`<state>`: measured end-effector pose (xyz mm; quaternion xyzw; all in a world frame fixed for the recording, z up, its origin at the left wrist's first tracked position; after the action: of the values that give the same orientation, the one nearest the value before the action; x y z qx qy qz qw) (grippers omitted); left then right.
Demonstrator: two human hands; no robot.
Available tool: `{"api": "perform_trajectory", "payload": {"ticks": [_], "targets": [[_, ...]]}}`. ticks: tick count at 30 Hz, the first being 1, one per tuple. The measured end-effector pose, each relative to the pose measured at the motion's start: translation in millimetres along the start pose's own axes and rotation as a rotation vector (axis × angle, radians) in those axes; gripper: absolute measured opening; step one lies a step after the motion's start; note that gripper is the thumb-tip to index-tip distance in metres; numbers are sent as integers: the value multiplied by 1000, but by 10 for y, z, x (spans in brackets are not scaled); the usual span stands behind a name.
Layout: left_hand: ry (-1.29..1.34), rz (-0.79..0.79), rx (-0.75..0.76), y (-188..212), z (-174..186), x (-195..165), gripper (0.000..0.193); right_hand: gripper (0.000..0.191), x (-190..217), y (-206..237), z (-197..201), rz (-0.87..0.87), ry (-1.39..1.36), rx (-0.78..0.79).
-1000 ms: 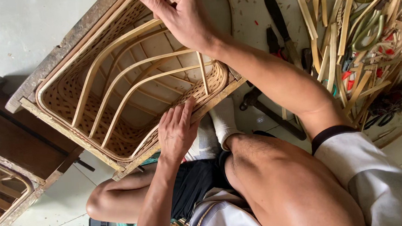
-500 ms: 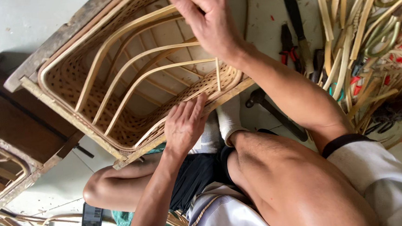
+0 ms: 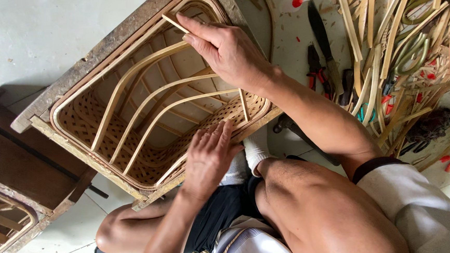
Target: The person inserts thin bamboo strips into a wooden mold, taps them into place with a hammer, trims excess with pliers, and applies glue along the basket's edge. The person works on one basket at a time, securing the strips and reinforcing the frame.
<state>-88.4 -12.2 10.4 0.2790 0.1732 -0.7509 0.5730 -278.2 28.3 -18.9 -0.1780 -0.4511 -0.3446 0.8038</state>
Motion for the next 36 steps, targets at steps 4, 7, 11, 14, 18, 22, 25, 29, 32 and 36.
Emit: {"api": "perform_trajectory", "payload": {"ticks": [4,7,11,14,18,22,25,29,32,36], "targets": [[-176,24,-336,-356,871,665,32,38,57,-18,10,-26,43,23],[-493,40,-240,-894,919,1291,61,37,87,-39,17,-25,5,36],[-601,-4,-141,-1230,643,1625,79,38,78,-85,-8,-85,3,80],[-658,61,-88,-1196,538,1704,76,38,68,-117,-57,-155,13,125],[-564,34,-155,-1125,586,1721,71,38,174,-148,-58,-92,13,119],[-493,-12,-156,-1130,552,1763,67,39,85,-109,-101,-190,44,169],[-576,-83,-219,-1052,586,1669,69,35,143,-91,-69,-94,-14,112],[-608,-112,-221,-1014,589,1623,72,34,185,-72,-42,-13,46,81],[-657,-128,-258,-1045,556,1638,72,35,157,-86,-73,-26,91,102],[-691,-133,-255,-1049,500,1691,74,34,31,-127,-184,-163,187,161]]}}
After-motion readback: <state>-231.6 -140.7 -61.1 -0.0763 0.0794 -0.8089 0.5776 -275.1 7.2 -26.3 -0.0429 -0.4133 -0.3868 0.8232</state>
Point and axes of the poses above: each hand's wrist, its own y-axis away from the middle knuckle, its own z-axis out of the back of the hand, x = y × z, the point moved 9 cm from there along -y, towards the middle knuckle, and after that the axes turned 8 degrees about x, right-handed, at the moved point
